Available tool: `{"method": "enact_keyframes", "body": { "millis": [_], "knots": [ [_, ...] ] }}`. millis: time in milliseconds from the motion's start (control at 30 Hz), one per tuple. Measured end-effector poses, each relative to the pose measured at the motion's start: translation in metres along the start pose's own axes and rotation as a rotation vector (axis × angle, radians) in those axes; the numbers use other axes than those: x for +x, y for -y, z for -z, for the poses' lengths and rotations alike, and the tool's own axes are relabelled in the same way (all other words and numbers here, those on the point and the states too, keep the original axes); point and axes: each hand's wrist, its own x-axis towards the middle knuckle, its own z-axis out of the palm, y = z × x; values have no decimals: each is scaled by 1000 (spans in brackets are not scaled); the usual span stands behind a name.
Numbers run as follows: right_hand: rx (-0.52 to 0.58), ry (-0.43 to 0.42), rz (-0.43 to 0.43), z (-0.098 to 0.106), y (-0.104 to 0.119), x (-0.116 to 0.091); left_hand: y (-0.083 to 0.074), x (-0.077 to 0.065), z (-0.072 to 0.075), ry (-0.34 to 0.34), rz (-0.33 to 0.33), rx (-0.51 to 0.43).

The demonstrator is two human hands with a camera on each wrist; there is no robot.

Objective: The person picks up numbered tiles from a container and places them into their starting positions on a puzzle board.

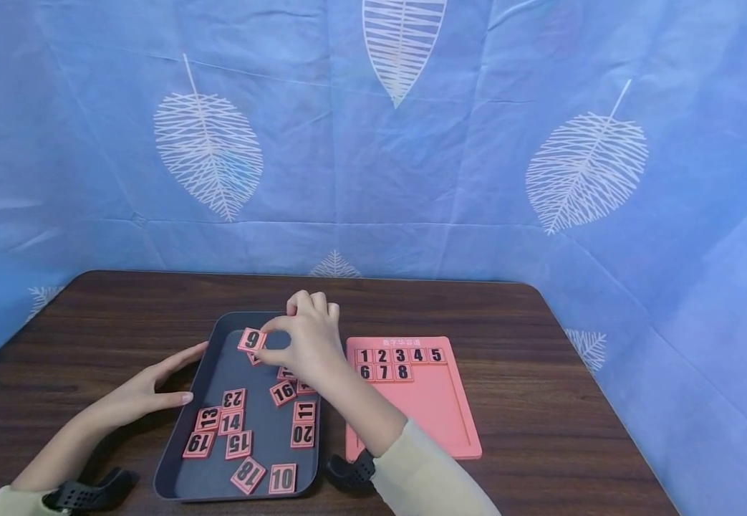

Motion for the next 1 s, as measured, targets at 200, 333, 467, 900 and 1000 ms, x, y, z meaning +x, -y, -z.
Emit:
{"method": "enact_keyframes", "body": {
  "millis": [200, 333, 467, 900, 1000],
  "knots": [
    [17, 9, 17, 11, -11, -15, -2, -2, 1, 0, -15, 6],
    [20, 5, 18, 17, -20, -25, -3, -2, 1, 1, -14, -6],
    [20, -14, 20, 24, -30, -34, -4, -2, 1, 4, -16, -11],
    [-13, -46, 53, 47, -77, -63, -1, -1, 1, 19, -1, -38],
    [-29, -42, 63, 53, -91, -69, 0, -1, 1, 19, -1, -38]
  ]
}}
